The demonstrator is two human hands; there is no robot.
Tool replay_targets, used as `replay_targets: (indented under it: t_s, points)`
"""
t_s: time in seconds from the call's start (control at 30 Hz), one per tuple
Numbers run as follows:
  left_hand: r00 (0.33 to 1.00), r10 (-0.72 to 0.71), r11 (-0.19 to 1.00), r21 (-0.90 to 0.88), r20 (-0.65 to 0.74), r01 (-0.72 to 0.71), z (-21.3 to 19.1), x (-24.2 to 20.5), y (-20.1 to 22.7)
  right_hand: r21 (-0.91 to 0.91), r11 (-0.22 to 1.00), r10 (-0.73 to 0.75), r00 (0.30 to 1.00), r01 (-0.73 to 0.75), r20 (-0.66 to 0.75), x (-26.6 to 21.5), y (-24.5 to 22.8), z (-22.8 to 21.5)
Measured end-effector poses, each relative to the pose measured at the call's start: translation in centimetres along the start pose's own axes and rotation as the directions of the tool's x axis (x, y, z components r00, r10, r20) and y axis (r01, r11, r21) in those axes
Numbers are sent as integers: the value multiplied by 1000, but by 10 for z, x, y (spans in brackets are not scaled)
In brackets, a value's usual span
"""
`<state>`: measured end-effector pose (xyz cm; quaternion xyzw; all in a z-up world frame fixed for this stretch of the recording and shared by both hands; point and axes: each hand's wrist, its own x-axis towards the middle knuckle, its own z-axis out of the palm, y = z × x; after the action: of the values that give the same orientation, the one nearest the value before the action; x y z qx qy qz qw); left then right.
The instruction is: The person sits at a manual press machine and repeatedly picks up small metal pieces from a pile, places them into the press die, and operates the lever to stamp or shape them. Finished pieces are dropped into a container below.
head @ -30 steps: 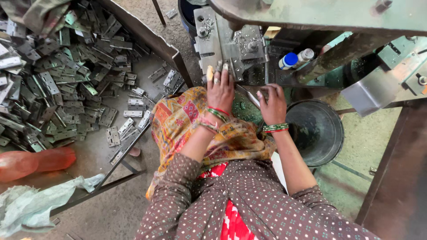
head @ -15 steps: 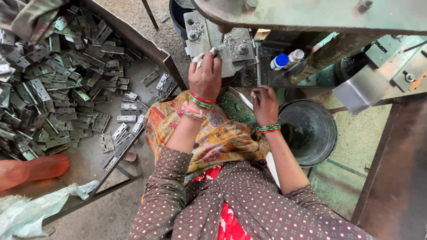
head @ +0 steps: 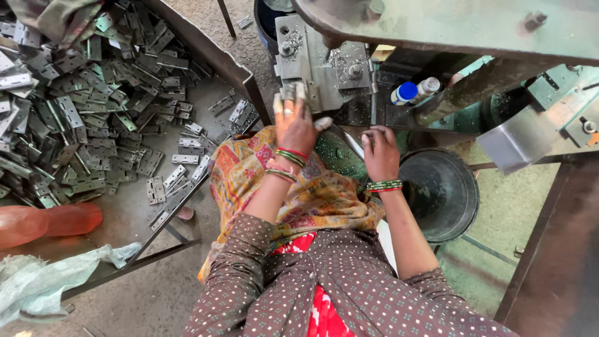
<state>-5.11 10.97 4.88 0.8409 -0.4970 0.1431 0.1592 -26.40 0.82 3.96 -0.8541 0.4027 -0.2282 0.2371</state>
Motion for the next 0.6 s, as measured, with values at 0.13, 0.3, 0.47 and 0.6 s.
replay_targets:
  t_s: [0.13, 0.3, 0.47, 0.6]
  points:
    - [997, 64, 992, -115, 51, -58, 12, -5, 26, -51, 996, -72, 995, 68, -62, -4, -1, 2]
    - [999, 12, 990, -140, -51, -19, 42, 22, 23, -24, 1000, -6, 1000, 6, -11, -4, -3, 2]
    - [998, -13, 994, -105, 67, 20, 58, 52, 12, -60, 998, -34, 999, 34, 4, -1, -3, 2]
    - [998, -38, 988, -146, 45, 45, 66, 57, 9, -53, 998, -25, 997, 29, 69, -7, 15, 14]
